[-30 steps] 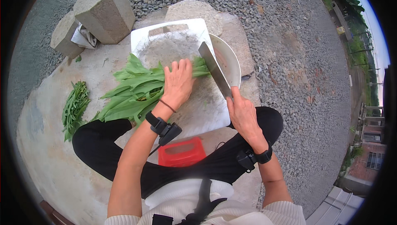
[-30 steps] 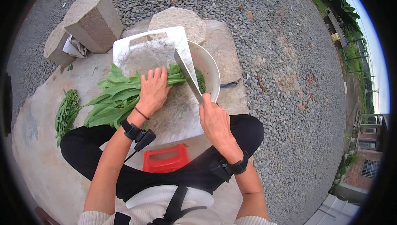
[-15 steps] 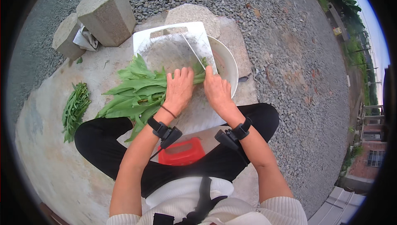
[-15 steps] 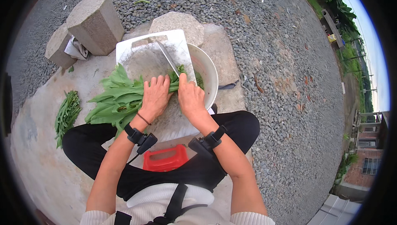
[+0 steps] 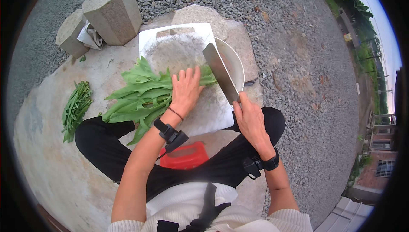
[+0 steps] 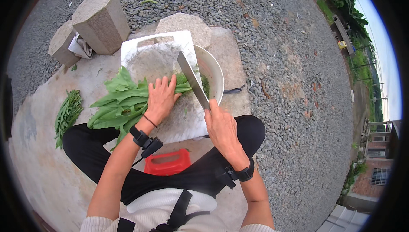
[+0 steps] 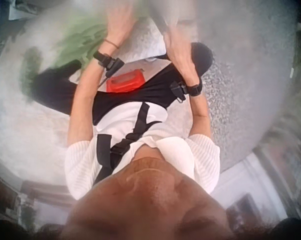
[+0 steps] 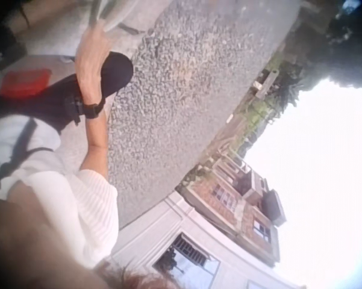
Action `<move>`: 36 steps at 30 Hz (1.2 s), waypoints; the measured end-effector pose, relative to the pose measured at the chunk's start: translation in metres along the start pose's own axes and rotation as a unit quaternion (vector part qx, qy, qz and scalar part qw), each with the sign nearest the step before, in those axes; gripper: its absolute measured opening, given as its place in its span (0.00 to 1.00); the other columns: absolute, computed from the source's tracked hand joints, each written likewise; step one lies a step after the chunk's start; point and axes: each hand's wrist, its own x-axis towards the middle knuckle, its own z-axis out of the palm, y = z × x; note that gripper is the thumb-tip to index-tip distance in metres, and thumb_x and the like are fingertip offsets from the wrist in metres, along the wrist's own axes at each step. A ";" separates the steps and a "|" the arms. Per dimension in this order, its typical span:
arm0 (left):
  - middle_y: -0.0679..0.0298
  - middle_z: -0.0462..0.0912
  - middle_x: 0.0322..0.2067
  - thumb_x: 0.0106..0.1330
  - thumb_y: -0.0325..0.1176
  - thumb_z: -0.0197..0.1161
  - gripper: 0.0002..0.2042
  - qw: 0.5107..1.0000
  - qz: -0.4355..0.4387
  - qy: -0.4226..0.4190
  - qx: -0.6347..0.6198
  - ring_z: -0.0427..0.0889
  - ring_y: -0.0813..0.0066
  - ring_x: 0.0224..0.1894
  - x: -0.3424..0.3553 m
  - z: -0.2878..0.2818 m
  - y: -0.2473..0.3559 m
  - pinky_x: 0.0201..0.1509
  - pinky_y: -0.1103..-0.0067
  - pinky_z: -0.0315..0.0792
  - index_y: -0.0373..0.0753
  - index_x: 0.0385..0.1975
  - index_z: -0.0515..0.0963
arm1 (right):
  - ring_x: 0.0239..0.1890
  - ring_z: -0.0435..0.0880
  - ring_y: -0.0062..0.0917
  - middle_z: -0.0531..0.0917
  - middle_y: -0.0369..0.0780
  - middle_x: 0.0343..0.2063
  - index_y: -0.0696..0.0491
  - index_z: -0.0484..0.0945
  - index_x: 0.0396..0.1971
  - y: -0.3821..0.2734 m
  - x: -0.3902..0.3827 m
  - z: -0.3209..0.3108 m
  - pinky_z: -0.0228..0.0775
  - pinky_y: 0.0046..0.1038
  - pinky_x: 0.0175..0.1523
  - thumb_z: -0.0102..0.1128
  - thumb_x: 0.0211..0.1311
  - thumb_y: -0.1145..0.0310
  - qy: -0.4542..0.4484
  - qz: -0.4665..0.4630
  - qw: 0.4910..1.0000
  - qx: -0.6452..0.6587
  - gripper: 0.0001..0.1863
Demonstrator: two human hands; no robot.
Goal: Chopping green leafy vegetables with a cleaver on a cutting board.
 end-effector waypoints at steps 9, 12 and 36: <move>0.63 0.68 0.36 0.55 0.44 0.65 0.28 1.000 0.000 0.000 0.003 0.67 0.67 0.40 -0.003 0.002 0.004 0.43 0.71 0.59 0.41 0.54 0.68 | 0.26 0.79 0.53 0.79 0.52 0.22 0.56 0.61 0.38 -0.008 0.000 0.013 0.69 0.50 0.30 0.50 0.64 0.69 -0.102 0.041 0.990 -0.091 0.09; 0.63 0.68 0.36 0.55 0.43 0.65 0.27 1.000 0.005 0.008 -0.003 0.67 0.67 0.40 -0.003 -0.003 0.002 0.43 0.71 0.59 0.41 0.54 0.69 | 0.27 0.80 0.53 0.79 0.53 0.23 0.55 0.61 0.38 -0.010 0.020 0.031 0.71 0.50 0.31 0.49 0.64 0.68 -0.104 0.041 0.989 -0.100 0.09; 0.64 0.68 0.35 0.52 0.43 0.67 0.27 1.000 0.013 0.023 0.012 0.68 0.67 0.41 -0.006 0.006 0.000 0.43 0.71 0.60 0.41 0.52 0.69 | 0.28 0.76 0.55 0.76 0.56 0.21 0.58 0.64 0.35 0.004 0.002 0.000 0.63 0.49 0.31 0.49 0.64 0.69 -0.014 0.000 0.999 0.031 0.08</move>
